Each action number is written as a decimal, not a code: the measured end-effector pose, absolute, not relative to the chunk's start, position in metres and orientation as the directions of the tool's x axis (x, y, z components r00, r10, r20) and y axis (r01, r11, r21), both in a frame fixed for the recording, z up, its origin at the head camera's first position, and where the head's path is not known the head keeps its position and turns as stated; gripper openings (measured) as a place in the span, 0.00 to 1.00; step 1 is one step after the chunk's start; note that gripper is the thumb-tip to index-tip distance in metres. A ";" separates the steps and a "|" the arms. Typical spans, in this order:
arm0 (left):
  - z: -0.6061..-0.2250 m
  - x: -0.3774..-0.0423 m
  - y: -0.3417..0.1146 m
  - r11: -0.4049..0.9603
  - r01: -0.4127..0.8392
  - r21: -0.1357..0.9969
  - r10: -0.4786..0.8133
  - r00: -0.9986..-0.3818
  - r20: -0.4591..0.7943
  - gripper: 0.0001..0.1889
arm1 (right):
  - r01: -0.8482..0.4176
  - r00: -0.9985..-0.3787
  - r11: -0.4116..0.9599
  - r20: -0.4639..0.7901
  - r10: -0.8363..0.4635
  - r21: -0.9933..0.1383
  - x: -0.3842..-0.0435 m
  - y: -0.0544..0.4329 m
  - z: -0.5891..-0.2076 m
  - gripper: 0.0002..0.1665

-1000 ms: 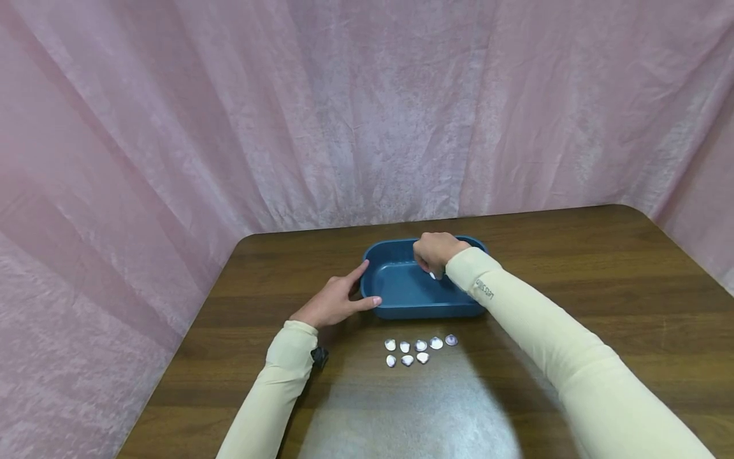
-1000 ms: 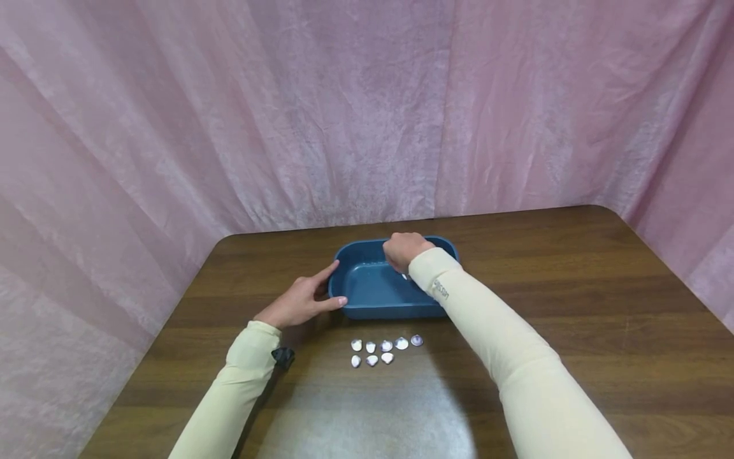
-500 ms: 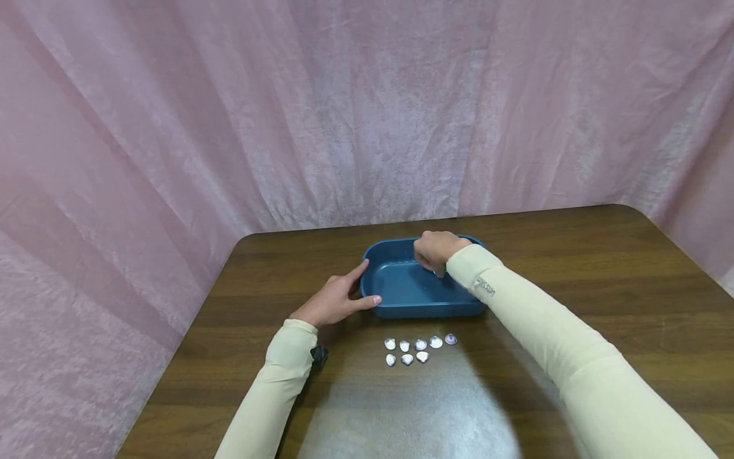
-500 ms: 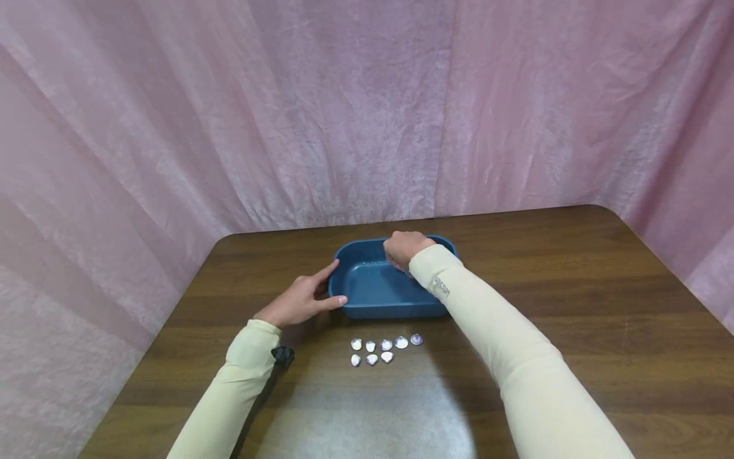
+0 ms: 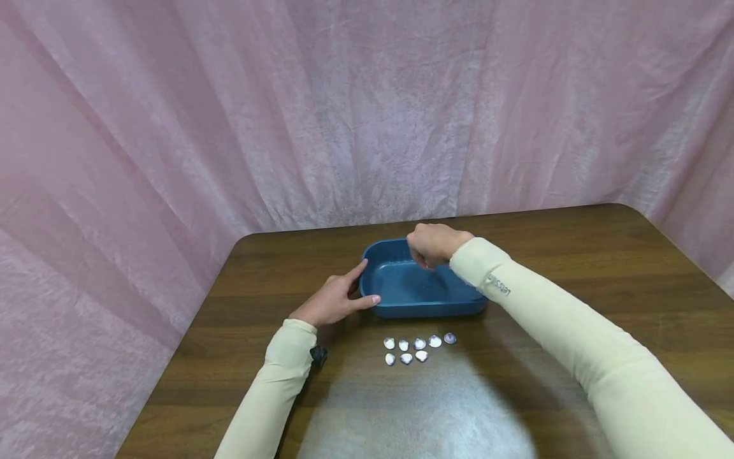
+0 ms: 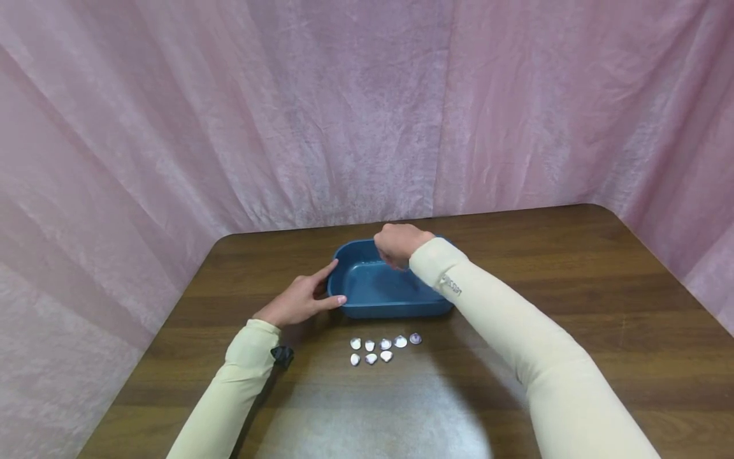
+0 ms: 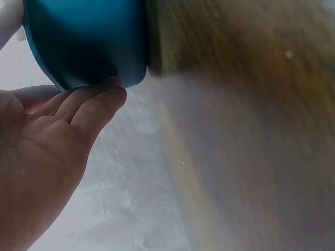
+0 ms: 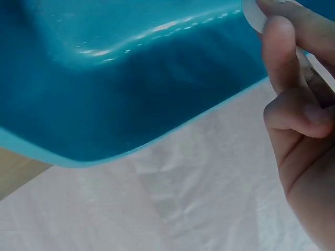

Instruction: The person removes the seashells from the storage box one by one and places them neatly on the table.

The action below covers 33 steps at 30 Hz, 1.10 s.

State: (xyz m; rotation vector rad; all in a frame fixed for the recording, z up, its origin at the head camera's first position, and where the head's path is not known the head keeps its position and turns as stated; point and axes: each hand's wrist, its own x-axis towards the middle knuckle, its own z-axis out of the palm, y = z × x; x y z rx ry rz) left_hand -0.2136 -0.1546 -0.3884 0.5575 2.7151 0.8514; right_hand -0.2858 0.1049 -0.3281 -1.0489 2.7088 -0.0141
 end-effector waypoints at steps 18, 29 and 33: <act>-0.388 -0.213 -0.155 0.756 0.288 0.588 0.430 -0.895 -0.115 0.51 | -0.796 -0.576 0.565 -0.016 -0.817 -0.218 -0.229 0.116 -0.304 0.11; -0.390 -0.214 -0.156 0.749 0.307 0.587 0.439 -0.894 -0.092 0.51 | -0.858 -0.499 0.459 0.161 -0.852 -0.232 -0.192 0.135 -0.313 0.13; -0.390 -0.215 -0.156 0.753 0.308 0.582 0.437 -0.895 -0.091 0.51 | -0.863 -0.487 0.438 0.182 -0.854 -0.252 -0.180 0.139 -0.325 0.15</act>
